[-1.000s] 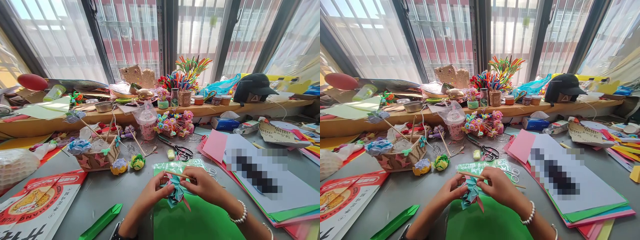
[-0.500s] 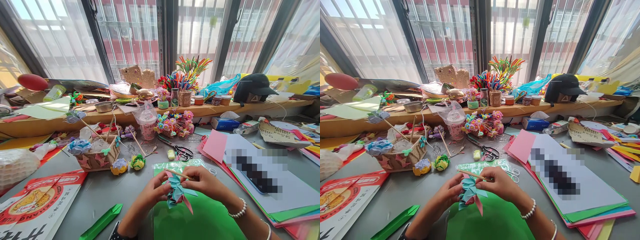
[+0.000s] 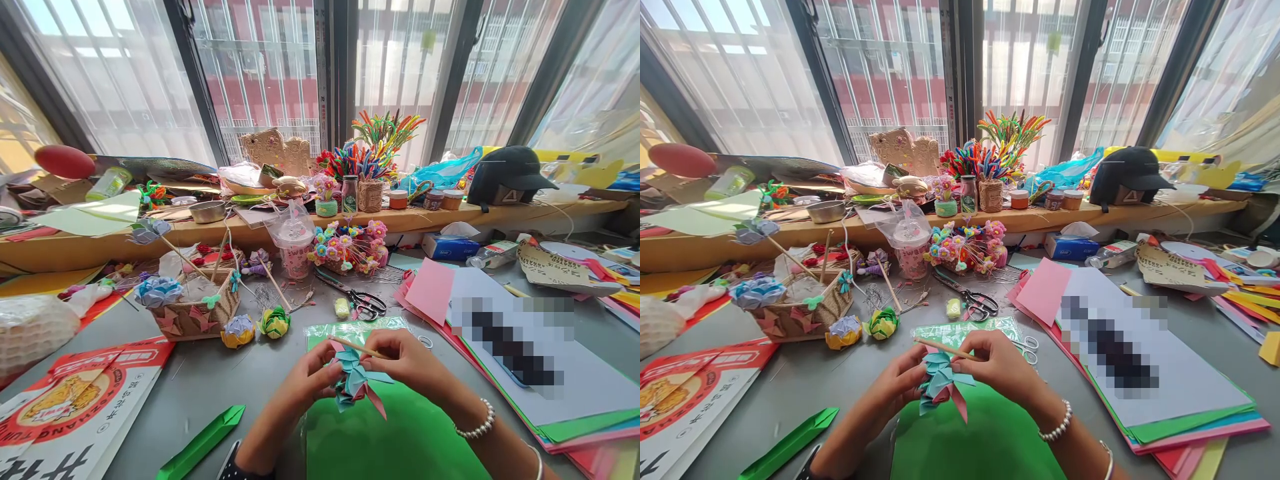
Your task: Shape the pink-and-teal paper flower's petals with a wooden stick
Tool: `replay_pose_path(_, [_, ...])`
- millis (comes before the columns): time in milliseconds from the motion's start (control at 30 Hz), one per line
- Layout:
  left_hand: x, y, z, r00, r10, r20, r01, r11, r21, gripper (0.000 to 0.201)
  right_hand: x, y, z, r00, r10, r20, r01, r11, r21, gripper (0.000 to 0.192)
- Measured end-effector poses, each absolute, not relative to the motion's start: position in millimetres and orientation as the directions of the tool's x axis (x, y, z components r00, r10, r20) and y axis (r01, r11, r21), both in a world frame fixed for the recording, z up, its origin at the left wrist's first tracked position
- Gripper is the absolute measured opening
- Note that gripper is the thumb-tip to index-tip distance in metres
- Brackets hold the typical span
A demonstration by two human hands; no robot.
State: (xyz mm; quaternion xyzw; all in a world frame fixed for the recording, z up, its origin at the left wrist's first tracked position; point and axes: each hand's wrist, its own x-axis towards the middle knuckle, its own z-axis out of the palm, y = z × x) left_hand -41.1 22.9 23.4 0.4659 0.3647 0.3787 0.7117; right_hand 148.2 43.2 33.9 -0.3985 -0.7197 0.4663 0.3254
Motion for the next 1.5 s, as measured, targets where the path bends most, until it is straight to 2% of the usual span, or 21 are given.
replay_pose_path(133, [-38,21,27,0.369,0.928,-0.060,-0.138,0.119,0.983,0.039,155,45,40,-0.417,0.901,0.118,0.317,0.267,-0.910,0.022])
replay_pose_path(233, [-34,16,32,0.222,0.974,0.050,0.127,-0.080,0.989,0.031,159,44,44,-0.311,0.931,0.190,0.366,0.301,-0.881,0.023])
replay_pose_path(333, [-31,11,28,0.084,0.964,0.253,0.430,-0.264,0.863,0.030,154,39,45,-0.295,0.907,0.300,0.400,0.402,-0.824,0.023])
replay_pose_path(400, [-29,8,21,0.107,0.924,0.366,0.562,-0.360,0.745,0.037,148,34,44,-0.329,0.876,0.354,0.406,0.470,-0.784,0.023])
replay_pose_path(467, [-28,6,14,0.124,0.896,0.425,0.627,-0.403,0.667,0.035,142,30,41,-0.317,0.851,0.419,0.430,0.523,-0.736,0.019])
replay_pose_path(533, [-26,3,12,0.129,0.893,0.431,0.619,-0.411,0.669,0.043,139,28,37,-0.308,0.834,0.458,0.441,0.552,-0.708,0.017])
replay_pose_path(633, [-25,2,15,0.090,0.926,0.367,0.527,-0.357,0.771,0.073,139,29,32,-0.209,0.841,0.500,0.459,0.535,-0.709,0.016])
replay_pose_path(667, [-25,2,17,0.081,0.936,0.343,0.489,-0.337,0.804,0.077,140,29,31,-0.167,0.845,0.508,0.458,0.522,-0.719,0.015])
replay_pose_path(800, [-28,7,20,0.190,0.943,0.273,0.266,-0.317,0.910,0.061,141,28,32,-0.098,0.874,0.476,0.425,0.469,-0.774,0.015])
replay_pose_path(900, [-28,10,21,0.268,0.947,0.174,0.017,-0.186,0.982,0.055,142,27,35,-0.133,0.900,0.416,0.402,0.433,-0.807,0.017])
replay_pose_path(1000, [-24,9,24,0.296,0.945,0.136,-0.087,-0.115,0.990,0.046,142,28,39,-0.184,0.902,0.391,0.412,0.432,-0.802,0.016])
replay_pose_path(1233, [-19,7,25,0.228,0.969,0.091,-0.125,-0.063,0.990,0.042,141,26,40,-0.214,0.831,0.513,0.528,0.540,-0.656,0.012])
replay_pose_path(1333, [-19,7,24,0.191,0.980,0.058,-0.084,-0.042,0.996,0.043,139,24,33,-0.247,0.730,0.637,0.574,0.640,-0.511,0.013])
replay_pose_path(1433, [-21,6,26,0.136,0.988,0.079,0.061,-0.088,0.994,0.039,139,22,27,-0.311,0.601,0.737,0.601,0.725,-0.337,0.017])
replay_pose_path(1500, [-21,7,28,0.128,0.987,0.095,0.113,-0.110,0.987,0.034,139,22,27,-0.324,0.571,0.754,0.587,0.747,-0.313,0.019])
